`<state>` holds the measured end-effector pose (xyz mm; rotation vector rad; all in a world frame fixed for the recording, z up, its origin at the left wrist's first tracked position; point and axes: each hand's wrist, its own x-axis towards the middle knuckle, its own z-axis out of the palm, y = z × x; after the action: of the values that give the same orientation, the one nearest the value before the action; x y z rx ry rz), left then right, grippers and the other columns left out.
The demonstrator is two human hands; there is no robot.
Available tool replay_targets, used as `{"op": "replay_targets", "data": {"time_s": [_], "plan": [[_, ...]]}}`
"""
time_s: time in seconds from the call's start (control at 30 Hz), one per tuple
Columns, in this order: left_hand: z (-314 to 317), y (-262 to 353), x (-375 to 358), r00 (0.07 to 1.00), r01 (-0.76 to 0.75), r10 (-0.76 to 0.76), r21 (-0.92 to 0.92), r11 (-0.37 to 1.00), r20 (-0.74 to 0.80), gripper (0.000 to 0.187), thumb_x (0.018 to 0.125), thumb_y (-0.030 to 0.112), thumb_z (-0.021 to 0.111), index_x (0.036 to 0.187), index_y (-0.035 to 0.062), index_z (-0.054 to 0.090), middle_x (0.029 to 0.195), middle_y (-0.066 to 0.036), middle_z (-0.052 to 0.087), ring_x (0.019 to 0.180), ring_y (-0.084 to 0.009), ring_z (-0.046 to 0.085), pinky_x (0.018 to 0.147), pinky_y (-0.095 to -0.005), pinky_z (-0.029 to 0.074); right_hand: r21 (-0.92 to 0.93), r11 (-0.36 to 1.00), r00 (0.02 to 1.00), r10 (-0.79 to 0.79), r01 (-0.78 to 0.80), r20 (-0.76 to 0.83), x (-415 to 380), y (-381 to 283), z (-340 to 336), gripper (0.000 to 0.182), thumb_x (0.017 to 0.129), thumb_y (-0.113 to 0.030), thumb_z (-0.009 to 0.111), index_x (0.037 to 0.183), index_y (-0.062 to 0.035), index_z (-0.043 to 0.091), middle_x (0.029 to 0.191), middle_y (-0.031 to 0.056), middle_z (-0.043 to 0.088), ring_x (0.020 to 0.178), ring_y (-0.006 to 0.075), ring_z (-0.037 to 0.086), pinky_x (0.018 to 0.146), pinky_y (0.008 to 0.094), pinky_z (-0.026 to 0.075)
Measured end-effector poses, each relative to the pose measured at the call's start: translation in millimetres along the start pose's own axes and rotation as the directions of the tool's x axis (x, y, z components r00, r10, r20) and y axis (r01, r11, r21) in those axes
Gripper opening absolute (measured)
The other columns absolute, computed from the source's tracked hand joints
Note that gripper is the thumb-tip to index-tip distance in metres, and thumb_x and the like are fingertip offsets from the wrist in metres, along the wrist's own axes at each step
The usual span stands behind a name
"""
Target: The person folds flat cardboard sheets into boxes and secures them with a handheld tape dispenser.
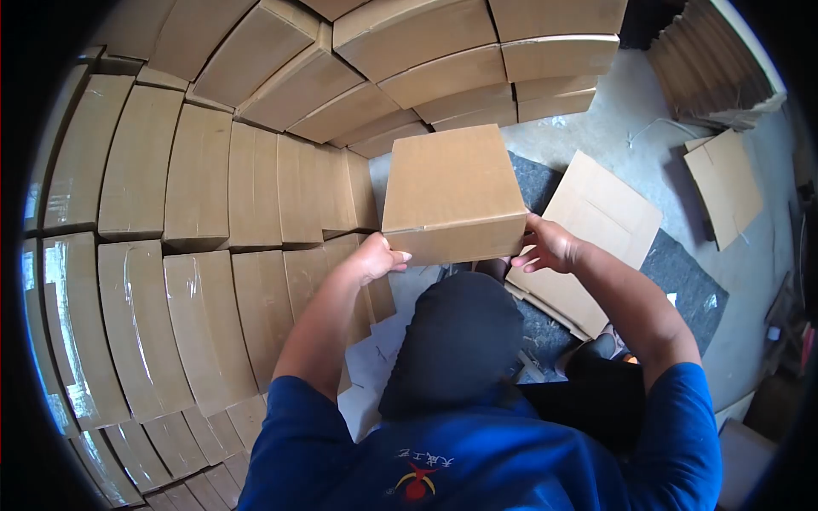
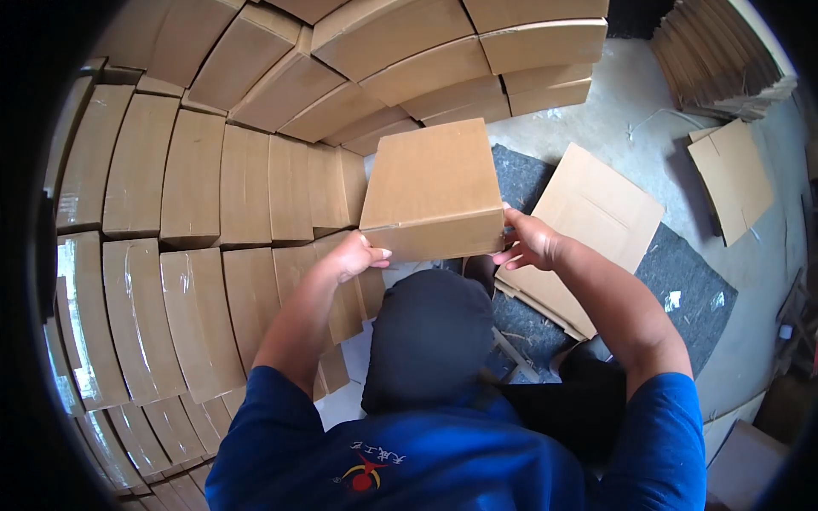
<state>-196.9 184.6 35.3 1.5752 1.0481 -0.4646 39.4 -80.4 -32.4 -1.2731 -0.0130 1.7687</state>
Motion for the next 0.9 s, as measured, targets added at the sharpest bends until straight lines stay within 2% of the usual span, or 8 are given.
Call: {"op": "replay_targets", "data": {"time_s": [0.2,0.4,0.47,0.53,0.6,0.73,0.8,0.9], "plan": [[3.6,-126.6,44.0,0.938,0.057,-0.121,-0.199,0.978,-0.326,0.020,0.081,-0.004,0.070,0.101,-0.0035,0.070,0.092,-0.008,0.072,0.082,-0.0185,0.066,0.075,-0.0300,0.051,0.148,0.988,0.983,-0.009,0.037,-0.183,104.4,32.8,64.2,0.067,0.099,-0.062,0.033,0.134,-0.0076,0.049,0.124,0.0152,0.056,0.100,0.0297,0.058,0.087,0.0444,0.049],[-12.6,-158.0,107.6,0.777,0.082,-0.311,-0.400,0.913,-0.548,0.034,0.081,-0.002,0.067,0.115,-0.0015,0.064,0.105,-0.011,0.070,0.095,-0.0197,0.065,0.081,-0.0327,0.051,0.228,0.971,0.975,-0.021,0.073,-0.221,156.4,26.6,90.5,0.075,0.098,-0.056,0.046,0.150,-0.0052,0.030,0.151,0.0182,0.035,0.125,0.0350,0.050,0.094,0.0460,0.046],[-15.5,-196.6,144.4,0.667,-0.141,-0.341,-0.561,0.815,-0.662,0.047,0.083,0.001,0.066,0.128,0.0006,0.054,0.117,-0.014,0.065,0.100,-0.0204,0.063,0.080,-0.0344,0.051,0.147,0.988,0.987,-0.019,0.042,-0.160,161.1,27.1,93.3,0.075,0.097,-0.055,0.049,0.149,-0.0037,0.032,0.150,0.0180,0.037,0.127,0.0338,0.049,0.095,0.0463,0.045],[-9.1,-166.5,143.0,0.594,-0.126,-0.444,-0.623,0.772,-0.671,0.054,0.085,0.005,0.066,0.135,0.0019,0.047,0.124,-0.014,0.060,0.101,-0.0210,0.060,0.081,-0.0352,0.050,0.113,0.991,0.993,-0.053,0.065,-0.106,166.2,29.6,94.8,0.075,0.096,-0.052,0.053,0.148,-0.0026,0.032,0.149,0.0170,0.038,0.128,0.0329,0.047,0.097,0.0466,0.044],[3.7,-102.1,115.2,0.543,-0.092,-0.721,-0.884,0.458,-0.430,0.056,0.085,0.008,0.067,0.137,0.0018,0.044,0.126,-0.015,0.056,0.095,-0.0224,0.058,0.082,-0.0354,0.049,0.142,0.987,0.996,-0.067,0.076,-0.064,171.9,28.7,95.4,0.082,0.095,-0.055,0.054,0.153,-0.0057,0.023,0.157,0.0206,0.026,0.135,0.0388,0.040,0.105,0.0521,0.038],[30.7,-121.3,122.2,0.477,-0.074,-0.087,-0.139,0.987,-0.874,0.059,0.079,0.016,0.072,0.131,0.0053,0.047,0.131,-0.019,0.044,0.120,-0.0339,0.047,0.098,-0.0421,0.043,0.083,0.996,0.986,0.034,-0.020,-0.165,170.4,14.9,105.6,0.085,0.094,-0.051,0.058,0.156,-0.0113,0.015,0.157,0.0199,0.026,0.131,0.0424,0.043,0.099,0.0569,0.042],[18.7,-114.6,115.0,0.412,-0.045,0.258,0.264,0.964,-0.874,0.061,0.077,0.014,0.073,0.132,0.0064,0.047,0.131,-0.020,0.044,0.126,-0.0380,0.042,0.107,-0.0466,0.036,-0.008,0.982,0.960,0.180,-0.186,-0.212,170.9,12.4,106.1,0.096,0.092,-0.043,0.065,0.157,-0.0140,0.001,0.157,0.0202,0.027,0.120,0.0456,0.053,0.090,0.0569,0.050],[-15.9,-126.2,134.3,0.471,-0.019,0.146,0.155,0.988,-0.870,0.070,0.080,0.021,0.073,0.141,0.0072,0.041,0.143,-0.023,0.040,0.132,-0.0401,0.037,0.113,-0.0469,0.030,-0.124,0.982,0.975,0.120,-0.145,-0.188,177.0,14.4,114.5,0.102,0.091,-0.033,0.069,0.157,-0.0144,-0.006,0.147,0.0212,0.044,0.111,0.0398,0.060,0.082,0.0489,0.056]]}}
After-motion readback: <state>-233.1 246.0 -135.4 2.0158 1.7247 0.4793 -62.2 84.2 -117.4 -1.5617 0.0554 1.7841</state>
